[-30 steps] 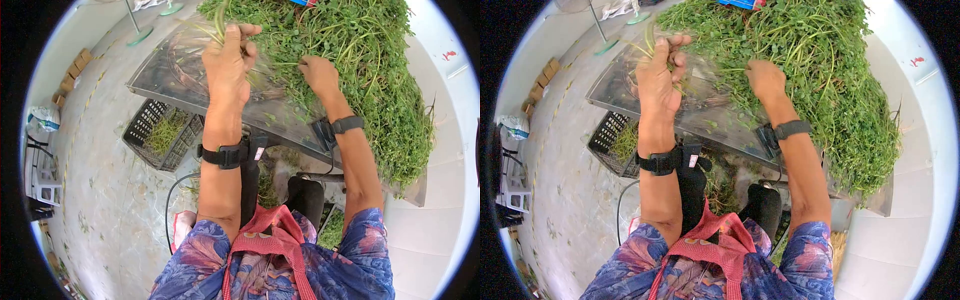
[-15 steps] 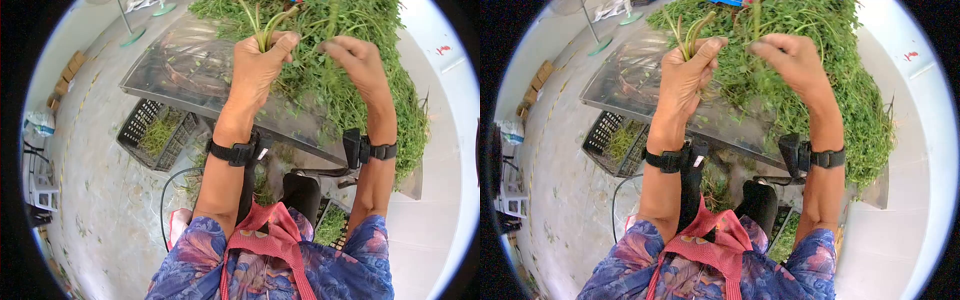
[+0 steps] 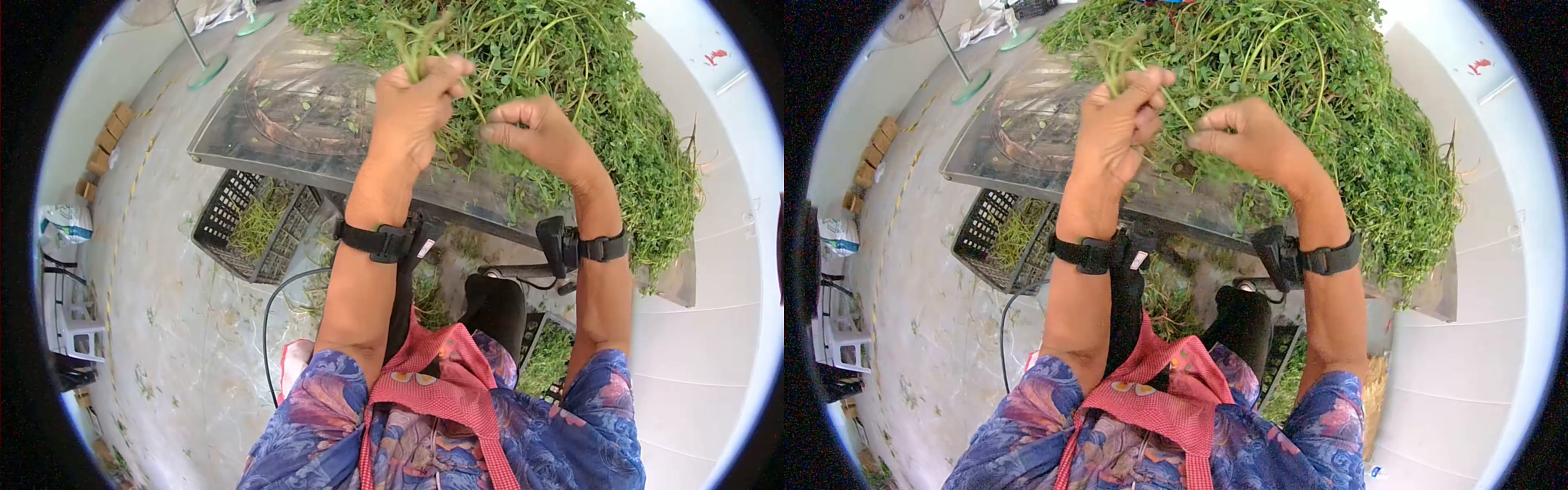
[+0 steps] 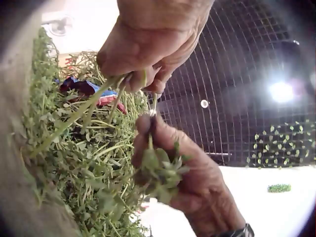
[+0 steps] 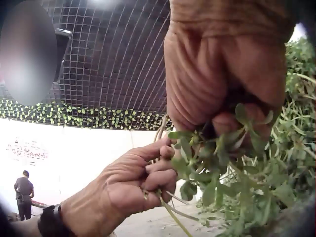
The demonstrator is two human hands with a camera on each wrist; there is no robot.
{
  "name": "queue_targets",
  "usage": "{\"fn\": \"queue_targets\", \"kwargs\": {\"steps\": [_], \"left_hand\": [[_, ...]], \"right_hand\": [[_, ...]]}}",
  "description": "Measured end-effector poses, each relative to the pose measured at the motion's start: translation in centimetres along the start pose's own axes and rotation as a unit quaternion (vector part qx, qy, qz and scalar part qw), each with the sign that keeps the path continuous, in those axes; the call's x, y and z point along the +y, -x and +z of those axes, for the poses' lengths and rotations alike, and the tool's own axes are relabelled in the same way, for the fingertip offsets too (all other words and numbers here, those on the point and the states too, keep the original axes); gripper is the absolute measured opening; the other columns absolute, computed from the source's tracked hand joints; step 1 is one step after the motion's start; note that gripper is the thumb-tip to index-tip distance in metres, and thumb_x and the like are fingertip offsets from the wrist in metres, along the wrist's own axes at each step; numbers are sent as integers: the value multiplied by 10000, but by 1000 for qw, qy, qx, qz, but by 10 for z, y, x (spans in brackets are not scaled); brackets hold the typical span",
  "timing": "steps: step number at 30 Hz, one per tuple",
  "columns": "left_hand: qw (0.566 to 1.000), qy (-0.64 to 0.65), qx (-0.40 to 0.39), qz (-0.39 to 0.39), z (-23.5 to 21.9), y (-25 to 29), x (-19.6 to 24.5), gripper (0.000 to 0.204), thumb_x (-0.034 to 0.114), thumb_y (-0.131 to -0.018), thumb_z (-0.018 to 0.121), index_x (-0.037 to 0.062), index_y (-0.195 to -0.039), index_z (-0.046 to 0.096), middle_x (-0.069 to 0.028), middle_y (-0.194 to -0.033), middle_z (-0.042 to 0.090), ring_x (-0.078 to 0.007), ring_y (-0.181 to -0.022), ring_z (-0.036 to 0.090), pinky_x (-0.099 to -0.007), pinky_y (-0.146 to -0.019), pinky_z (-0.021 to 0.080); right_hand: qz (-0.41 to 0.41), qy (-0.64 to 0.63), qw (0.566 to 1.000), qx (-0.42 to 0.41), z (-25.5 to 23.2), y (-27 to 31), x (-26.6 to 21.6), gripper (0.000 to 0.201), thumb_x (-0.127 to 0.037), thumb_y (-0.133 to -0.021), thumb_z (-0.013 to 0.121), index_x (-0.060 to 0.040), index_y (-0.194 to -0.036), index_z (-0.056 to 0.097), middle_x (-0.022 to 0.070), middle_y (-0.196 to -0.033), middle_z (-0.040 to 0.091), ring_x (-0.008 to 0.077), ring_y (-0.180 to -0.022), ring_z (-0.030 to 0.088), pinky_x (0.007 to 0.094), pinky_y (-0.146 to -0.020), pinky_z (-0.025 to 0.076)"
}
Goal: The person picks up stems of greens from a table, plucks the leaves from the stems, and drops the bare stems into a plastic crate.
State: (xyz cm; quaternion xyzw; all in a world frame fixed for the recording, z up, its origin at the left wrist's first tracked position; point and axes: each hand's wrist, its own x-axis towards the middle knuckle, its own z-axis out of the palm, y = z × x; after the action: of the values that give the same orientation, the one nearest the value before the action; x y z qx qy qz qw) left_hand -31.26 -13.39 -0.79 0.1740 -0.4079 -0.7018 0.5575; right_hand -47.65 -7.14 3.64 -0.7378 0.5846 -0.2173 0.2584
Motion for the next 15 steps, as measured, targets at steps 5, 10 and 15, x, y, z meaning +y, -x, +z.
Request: {"fn": "queue_targets", "kwargs": {"steps": [5, 10, 15], "left_hand": [[999, 36, 16, 0, -9, -5, -1, 152, 155, -842, 650, 7, -839, 619, -25, -684, 584, -20, -473, 394, -164, -359, 241], [999, 46, 26, -1, -2, -2, -2, 169, 165, -856, 636, -3, -857, 614, -33, -718, 588, -22, -483, 397, -164, -360, 232], [997, 55, 39, 43, 1, -3, -1, 197, 210, -855, 641, 18, -814, 626, -10, -662, 559, -10, -427, 367, -171, -359, 223]], "right_hand": [[11, -103, 993, 60, 13, 17, 12, 203, -169, -813, 654, 33, -830, 646, -38, -664, 555, 46, -633, 437, 242, -583, 411], [39, -102, 992, 69, 13, 22, 12, 221, -170, -815, 654, 41, -883, 662, -25, -719, 609, 48, -662, 483, 235, -611, 430], [62, -70, 986, 141, 21, 23, 27, 205, -161, -826, 599, 37, -818, 654, -41, -655, 560, 43, -581, 432, 229, -513, 374]]}}
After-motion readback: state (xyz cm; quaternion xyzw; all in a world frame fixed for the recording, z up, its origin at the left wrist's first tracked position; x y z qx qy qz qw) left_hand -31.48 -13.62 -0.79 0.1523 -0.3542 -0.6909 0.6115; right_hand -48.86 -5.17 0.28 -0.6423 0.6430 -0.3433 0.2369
